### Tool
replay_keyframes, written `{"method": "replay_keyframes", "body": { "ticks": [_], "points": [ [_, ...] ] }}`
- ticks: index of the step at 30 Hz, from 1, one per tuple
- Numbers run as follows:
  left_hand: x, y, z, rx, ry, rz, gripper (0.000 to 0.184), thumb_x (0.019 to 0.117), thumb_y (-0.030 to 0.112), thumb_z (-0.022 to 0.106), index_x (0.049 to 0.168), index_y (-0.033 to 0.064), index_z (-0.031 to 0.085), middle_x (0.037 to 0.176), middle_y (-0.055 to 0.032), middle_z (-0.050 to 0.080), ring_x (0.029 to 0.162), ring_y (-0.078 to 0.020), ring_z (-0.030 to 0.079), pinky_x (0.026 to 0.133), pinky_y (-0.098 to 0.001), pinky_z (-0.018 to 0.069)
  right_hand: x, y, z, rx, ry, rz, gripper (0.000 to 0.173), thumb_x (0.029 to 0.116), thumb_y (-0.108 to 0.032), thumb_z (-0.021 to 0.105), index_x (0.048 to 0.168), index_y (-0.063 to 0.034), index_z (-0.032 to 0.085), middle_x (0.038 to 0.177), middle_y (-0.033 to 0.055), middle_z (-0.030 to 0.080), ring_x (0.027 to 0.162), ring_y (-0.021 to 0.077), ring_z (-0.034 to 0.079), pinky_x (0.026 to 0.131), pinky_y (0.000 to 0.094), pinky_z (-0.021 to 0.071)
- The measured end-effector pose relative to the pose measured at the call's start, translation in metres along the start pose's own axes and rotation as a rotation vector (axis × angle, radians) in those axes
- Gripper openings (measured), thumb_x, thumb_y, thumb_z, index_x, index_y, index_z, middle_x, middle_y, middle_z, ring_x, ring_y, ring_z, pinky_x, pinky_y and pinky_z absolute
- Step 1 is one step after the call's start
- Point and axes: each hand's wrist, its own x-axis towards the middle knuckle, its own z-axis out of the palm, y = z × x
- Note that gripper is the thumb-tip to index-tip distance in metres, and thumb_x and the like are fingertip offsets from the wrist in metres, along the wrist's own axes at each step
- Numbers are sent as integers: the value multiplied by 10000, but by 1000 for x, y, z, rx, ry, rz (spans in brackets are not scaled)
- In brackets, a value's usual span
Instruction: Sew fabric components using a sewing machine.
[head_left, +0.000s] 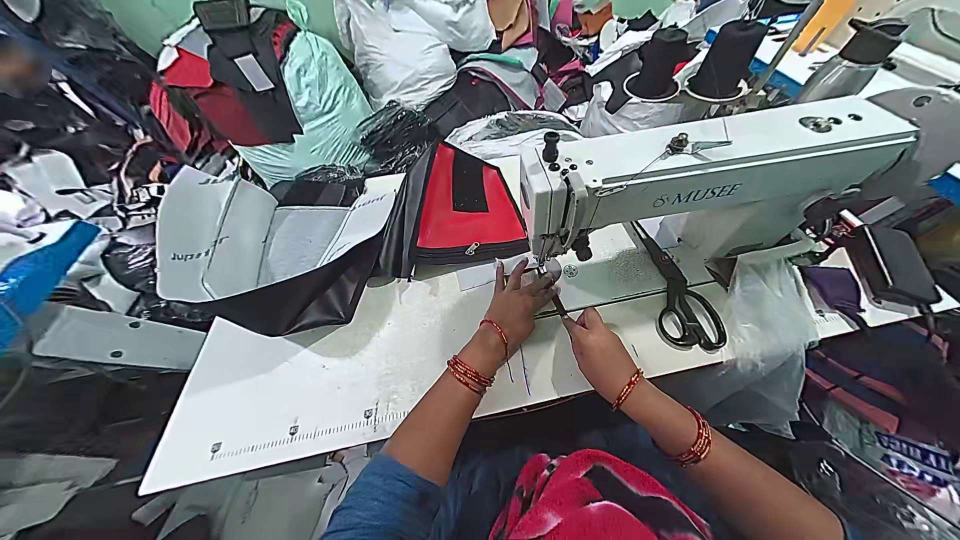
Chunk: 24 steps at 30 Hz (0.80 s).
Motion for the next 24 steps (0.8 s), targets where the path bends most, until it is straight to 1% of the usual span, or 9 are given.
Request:
{"method": "replay_keyframes", "body": {
  "ticks": [2,4,6,9,13,16,17,20,24],
  "points": [
    [-11,13,3,-82,-45,27,627,904,-108,488,1439,192,623,1600,-48,463,1573,-436,120,1167,-762,-33,0,-1,-5,22,-38,30,368,1036,2,424,1334,51,635,1226,293,590,957,361,684,839,415,571],
    [-23,25,9,-98,8,45,610,903,-104,491,1403,203,657,1551,-44,526,1550,-444,214,1172,-757,31,-1,1,-5,66,6,22,332,1038,-14,443,1262,71,673,1188,292,606,965,364,677,857,420,563],
    [-29,30,13,-103,25,31,638,895,-114,479,1410,221,653,1552,-21,525,1546,-454,217,1166,-759,20,-5,4,0,105,92,1,294,1031,-36,491,1212,72,697,1125,277,634,945,355,681,849,414,567],
    [-28,31,12,-108,-22,-20,685,896,-118,446,1447,253,616,1592,13,474,1566,-428,163,1174,-743,-16,-18,7,1,117,135,6,333,1021,-99,572,1311,40,655,1135,258,665,965,363,695,868,450,569],
    [-28,29,14,-113,-27,-15,673,905,-118,460,1449,247,615,1600,16,465,1576,-419,120,1164,-754,-43,-40,19,10,73,324,-40,290,972,-99,600,1214,7,719,928,178,700,775,302,684,721,425,576],
    [-27,30,14,-93,-14,-16,635,911,-103,493,1426,239,638,1595,24,472,1578,-401,132,1164,-749,-52,-49,27,15,41,470,-72,263,942,-89,613,1147,-3,754,888,160,714,761,296,702,696,413,587],
    [-27,30,15,-89,-3,-16,618,915,-94,498,1415,236,648,1588,27,481,1576,-394,145,1168,-745,-50,-51,29,15,52,488,-75,261,950,-82,609,1150,5,751,896,167,708,729,282,698,663,397,587],
    [-26,35,15,-79,33,-34,582,929,-64,505,1401,239,661,1560,24,516,1565,-392,193,1173,-738,-30,-56,32,10,128,437,-35,256,978,-60,587,1163,18,746,957,201,696,710,260,677,658,363,578],
    [-27,41,17,-80,90,-48,517,954,10,480,1384,221,676,1526,5,556,1544,-430,229,1163,-750,-24,-64,32,9,113,407,-32,246,962,-22,577,1114,28,764,900,198,662,696,245,643,650,329,558]
  ]
}}
